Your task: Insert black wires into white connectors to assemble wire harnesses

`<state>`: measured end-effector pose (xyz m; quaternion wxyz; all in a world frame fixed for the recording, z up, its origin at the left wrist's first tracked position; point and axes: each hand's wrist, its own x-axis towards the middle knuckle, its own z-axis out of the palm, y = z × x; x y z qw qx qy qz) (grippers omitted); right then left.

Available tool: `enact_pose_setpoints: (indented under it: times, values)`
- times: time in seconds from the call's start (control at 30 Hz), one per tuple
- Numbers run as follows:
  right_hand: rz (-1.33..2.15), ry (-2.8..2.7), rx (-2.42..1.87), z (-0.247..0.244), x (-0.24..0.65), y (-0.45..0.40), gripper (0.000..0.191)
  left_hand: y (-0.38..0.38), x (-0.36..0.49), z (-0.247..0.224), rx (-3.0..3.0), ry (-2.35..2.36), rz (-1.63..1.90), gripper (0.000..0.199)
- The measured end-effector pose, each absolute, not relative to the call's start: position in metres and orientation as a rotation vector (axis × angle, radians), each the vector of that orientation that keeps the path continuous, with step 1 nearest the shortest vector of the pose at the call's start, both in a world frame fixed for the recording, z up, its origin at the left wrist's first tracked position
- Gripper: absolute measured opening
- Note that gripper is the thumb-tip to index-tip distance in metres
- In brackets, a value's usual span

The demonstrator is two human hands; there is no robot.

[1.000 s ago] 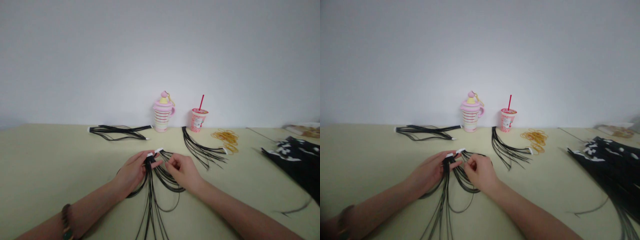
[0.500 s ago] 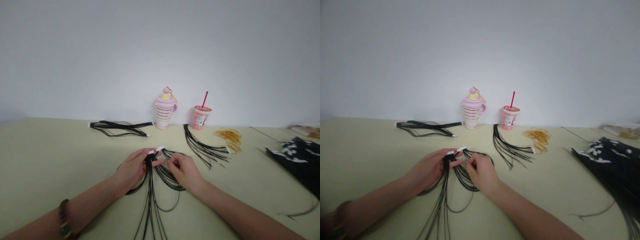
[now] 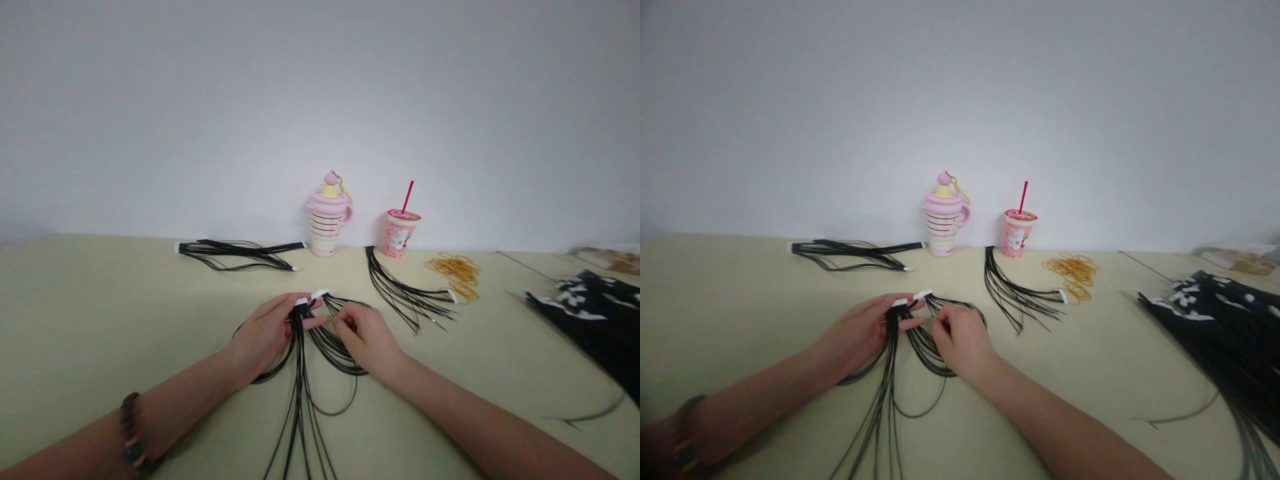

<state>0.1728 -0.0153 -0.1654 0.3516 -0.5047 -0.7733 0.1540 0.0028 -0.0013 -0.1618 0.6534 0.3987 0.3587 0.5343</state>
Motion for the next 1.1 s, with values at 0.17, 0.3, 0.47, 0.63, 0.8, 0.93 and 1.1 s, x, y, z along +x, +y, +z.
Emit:
enact_pose_setpoints:
  times: [0.17, 0.3, 0.47, 0.63, 0.8, 0.93, 1.1]
  values:
    - [0.415, -2.004, -1.264, -0.166, 0.173, -0.015, 0.017, -0.003, 0.004, -0.159, 0.9, 0.818, 1.223, 0.016]
    - [0.395, -2.015, -1.222, -0.168, 0.173, -0.014, 0.018, -0.005, 0.005, -0.157, 0.885, 0.815, 1.212, 0.016]
    - [0.301, -2.1, -1.298, -0.163, 0.172, -0.013, 0.019, -0.005, 0.003, -0.161, 0.952, 0.79, 1.145, 0.017]
    - [0.205, -2.14, -1.375, -0.158, 0.169, -0.014, 0.02, -0.004, 0.001, -0.168, 1.047, 0.762, 1.063, 0.02]
    - [0.266, -2.123, -1.36, -0.162, 0.168, -0.015, 0.021, -0.002, 0.0, -0.17, 1.078, 0.754, 1.039, 0.021]
    - [0.28, -2.108, -1.354, -0.164, 0.168, -0.015, 0.02, 0.0, -0.001, -0.172, 1.066, 0.747, 1.039, 0.019]
    - [0.348, -2.056, -1.368, -0.165, 0.168, -0.015, 0.017, -0.001, 0.0, -0.173, 1.05, 0.744, 1.03, 0.019]
